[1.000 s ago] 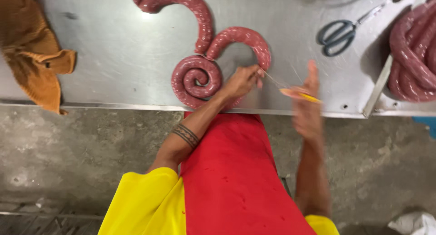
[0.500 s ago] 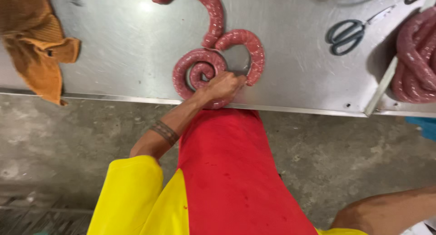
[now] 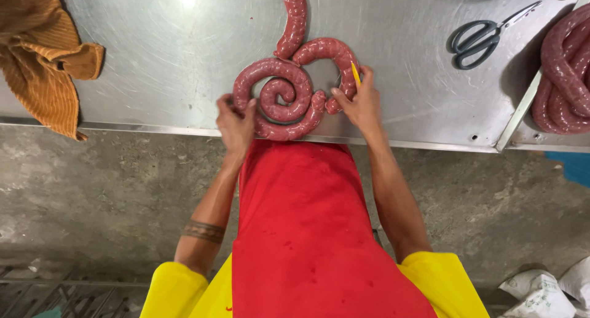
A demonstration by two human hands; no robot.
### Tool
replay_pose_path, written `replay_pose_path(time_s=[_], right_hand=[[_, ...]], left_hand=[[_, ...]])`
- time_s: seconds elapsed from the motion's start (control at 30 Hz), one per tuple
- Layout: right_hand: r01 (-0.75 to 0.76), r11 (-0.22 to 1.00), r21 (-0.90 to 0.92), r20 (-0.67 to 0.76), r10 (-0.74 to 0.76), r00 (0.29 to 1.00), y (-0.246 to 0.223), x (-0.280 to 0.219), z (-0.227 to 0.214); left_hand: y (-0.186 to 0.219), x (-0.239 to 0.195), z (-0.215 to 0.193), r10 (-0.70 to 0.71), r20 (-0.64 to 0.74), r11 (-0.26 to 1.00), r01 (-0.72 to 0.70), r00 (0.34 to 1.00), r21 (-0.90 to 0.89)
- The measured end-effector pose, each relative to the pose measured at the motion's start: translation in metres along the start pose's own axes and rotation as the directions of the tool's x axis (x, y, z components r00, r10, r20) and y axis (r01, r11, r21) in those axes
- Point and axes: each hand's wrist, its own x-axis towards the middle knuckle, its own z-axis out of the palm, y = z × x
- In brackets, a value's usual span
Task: The person prepares sausages for packaging by hand on a metal table, using string and a tool to tie individual links and coils. The person handles the sausages, ties them with string, uses shears to cut the string, and moves the finished coils into a large metal bowl.
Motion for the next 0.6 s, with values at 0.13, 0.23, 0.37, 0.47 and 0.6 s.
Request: replay_pose_path(time_s=[0.13, 0.23, 0.37, 0.47, 0.6], right_hand=[[-0.005, 0.995, -0.104, -0.092, -0.005, 0.996, -0.018, 0.017, 0.005], [-0.001, 0.994, -0.114, -0.194, -0.021, 0.981, 0.003, 0.030, -0.015], [0.056, 0.988, 0.142, -0.365, 0.000, 0.931, 0.041, 0.024, -0.052], [-0.101, 0.984, 0.144, -0.286, 0.139, 0.948, 0.060, -0.009, -0.064], [-0.011, 0.985, -0.172, 0.182, 0.042, 0.982, 0.046, -0.059, -0.018]], left_hand=[[-0.013, 0.034, 0.072, 0.032, 0.222, 0.993, -0.056, 0.974, 0.100], [-0.001, 0.065, 0.102, 0.000, 0.394, 1.000, -0.006, 0.919, 0.014], [0.011, 0.081, 0.095, 0.156, 0.719, 0.717, 0.423, 0.677, -0.554], [0.008, 0.079, 0.054, 0.211, 0.733, 0.782, 0.338, 0.647, -0.524], [-0.003, 0.058, 0.029, 0.245, 0.629, 0.905, 0.059, 0.738, -0.421]])
